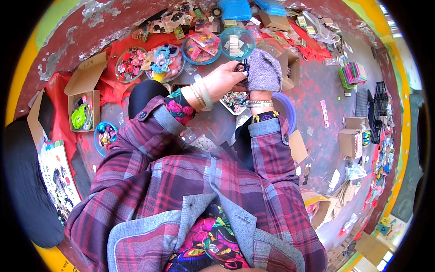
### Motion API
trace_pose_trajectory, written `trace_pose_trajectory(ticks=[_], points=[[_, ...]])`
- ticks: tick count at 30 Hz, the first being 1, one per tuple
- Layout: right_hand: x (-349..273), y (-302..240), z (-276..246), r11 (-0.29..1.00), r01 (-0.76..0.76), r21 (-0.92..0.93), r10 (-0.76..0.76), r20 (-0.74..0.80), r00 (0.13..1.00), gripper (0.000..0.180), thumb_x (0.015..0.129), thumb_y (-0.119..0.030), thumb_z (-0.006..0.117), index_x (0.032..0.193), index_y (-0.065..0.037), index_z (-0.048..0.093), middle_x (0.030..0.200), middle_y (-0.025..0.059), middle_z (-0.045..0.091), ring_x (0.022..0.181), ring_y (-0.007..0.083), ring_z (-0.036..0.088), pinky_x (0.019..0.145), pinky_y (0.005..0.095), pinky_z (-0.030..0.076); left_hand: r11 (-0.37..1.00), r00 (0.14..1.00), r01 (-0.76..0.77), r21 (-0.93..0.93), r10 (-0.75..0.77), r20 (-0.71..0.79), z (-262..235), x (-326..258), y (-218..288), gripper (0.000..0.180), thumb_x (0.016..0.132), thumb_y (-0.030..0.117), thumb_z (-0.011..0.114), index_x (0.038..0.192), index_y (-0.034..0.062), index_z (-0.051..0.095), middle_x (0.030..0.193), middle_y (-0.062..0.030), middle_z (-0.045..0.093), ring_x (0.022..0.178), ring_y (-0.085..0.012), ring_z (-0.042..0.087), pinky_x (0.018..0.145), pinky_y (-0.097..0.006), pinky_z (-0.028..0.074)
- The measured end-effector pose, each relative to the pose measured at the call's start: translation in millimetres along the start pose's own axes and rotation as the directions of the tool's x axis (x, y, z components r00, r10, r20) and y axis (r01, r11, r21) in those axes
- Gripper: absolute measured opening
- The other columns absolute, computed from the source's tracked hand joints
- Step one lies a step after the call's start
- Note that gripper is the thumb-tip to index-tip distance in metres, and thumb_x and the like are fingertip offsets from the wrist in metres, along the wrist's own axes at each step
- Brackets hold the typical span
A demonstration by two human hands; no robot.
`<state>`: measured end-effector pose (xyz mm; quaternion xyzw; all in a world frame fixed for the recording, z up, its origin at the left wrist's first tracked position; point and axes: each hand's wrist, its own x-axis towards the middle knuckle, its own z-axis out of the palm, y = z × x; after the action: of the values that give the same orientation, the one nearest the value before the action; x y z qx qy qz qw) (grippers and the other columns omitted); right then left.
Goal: The person sits on the floor and sorts through a container of small hair accessories, picking them up one by one, inspecting them, and placing them into a separate container.
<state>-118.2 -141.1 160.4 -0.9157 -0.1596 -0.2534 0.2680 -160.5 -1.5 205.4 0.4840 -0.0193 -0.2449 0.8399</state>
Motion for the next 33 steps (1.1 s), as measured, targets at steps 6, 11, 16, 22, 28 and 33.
trace_pose_trajectory(ticks=[6,11,16,22,28,33], points=[[20,-21,-14,0.599,-0.362,0.715,0.282,0.235,0.930,0.021,0.085,-0.020,0.042,0.086,-0.003,0.056,0.086,0.0098,0.059,0.073,0.0225,0.057,0.067,0.0308,0.046,0.995,0.996,-0.038,-0.097,0.030,-0.079,-7,-4,6,0.013,0.086,0.006,0.046,0.098,0.0028,0.048,0.098,-0.0049,0.053,0.089,-0.0155,0.055,0.078,-0.029,0.049],[20,-35,-28,-0.388,-0.334,0.859,0.299,0.460,0.836,0.023,0.089,-0.015,0.036,0.098,-0.001,0.051,0.091,0.0080,0.058,0.080,0.0206,0.057,0.075,0.0310,0.046,0.958,0.994,-0.094,-0.270,0.078,-0.071,-23,-2,16,0.011,0.083,-0.001,0.045,0.093,0.0030,0.048,0.094,-0.0047,0.053,0.092,-0.0208,0.056,0.080,-0.032,0.049],[22,-23,-27,0.433,-0.226,0.873,0.082,0.212,0.974,0.030,0.079,-0.014,0.050,0.107,-0.003,0.049,0.098,0.0086,0.058,0.085,0.0219,0.057,0.078,0.0337,0.045,0.940,0.997,-0.068,-0.335,0.054,-0.050,-22,-5,22,0.009,0.084,0.001,0.045,0.091,0.0033,0.050,0.093,-0.0042,0.055,0.089,-0.0192,0.057,0.080,-0.032,0.050],[16,-48,-28,0.953,0.114,0.280,-0.171,0.190,0.967,0.026,0.076,-0.015,0.054,0.100,-0.006,0.057,0.091,0.0125,0.060,0.083,0.0247,0.058,0.073,0.0317,0.045,0.987,0.988,-0.097,-0.130,0.080,-0.129,-18,0,12,0.014,0.088,0.011,0.045,0.097,0.0044,0.053,0.092,-0.0033,0.059,0.085,-0.0140,0.058,0.076,-0.027,0.050],[6,-30,-12,0.933,-0.045,0.357,0.037,0.028,0.999,0.019,0.075,-0.015,0.056,0.091,-0.006,0.059,0.086,0.0113,0.060,0.077,0.0247,0.058,0.068,0.0320,0.045,0.953,1.000,0.009,-0.303,-0.004,0.017,-25,6,0,0.016,0.088,0.011,0.044,0.098,0.0034,0.053,0.094,-0.0051,0.059,0.085,-0.0142,0.059,0.076,-0.027,0.049],[0,-18,-3,0.988,0.033,0.151,-0.037,0.020,0.999,0.019,0.078,-0.013,0.054,0.092,-0.001,0.058,0.090,0.0124,0.059,0.081,0.0229,0.057,0.072,0.0295,0.045,0.963,0.997,0.063,-0.261,-0.051,0.050,-23,4,1,0.013,0.087,0.008,0.044,0.096,0.0042,0.053,0.094,-0.0050,0.058,0.086,-0.0146,0.058,0.077,-0.027,0.049]])
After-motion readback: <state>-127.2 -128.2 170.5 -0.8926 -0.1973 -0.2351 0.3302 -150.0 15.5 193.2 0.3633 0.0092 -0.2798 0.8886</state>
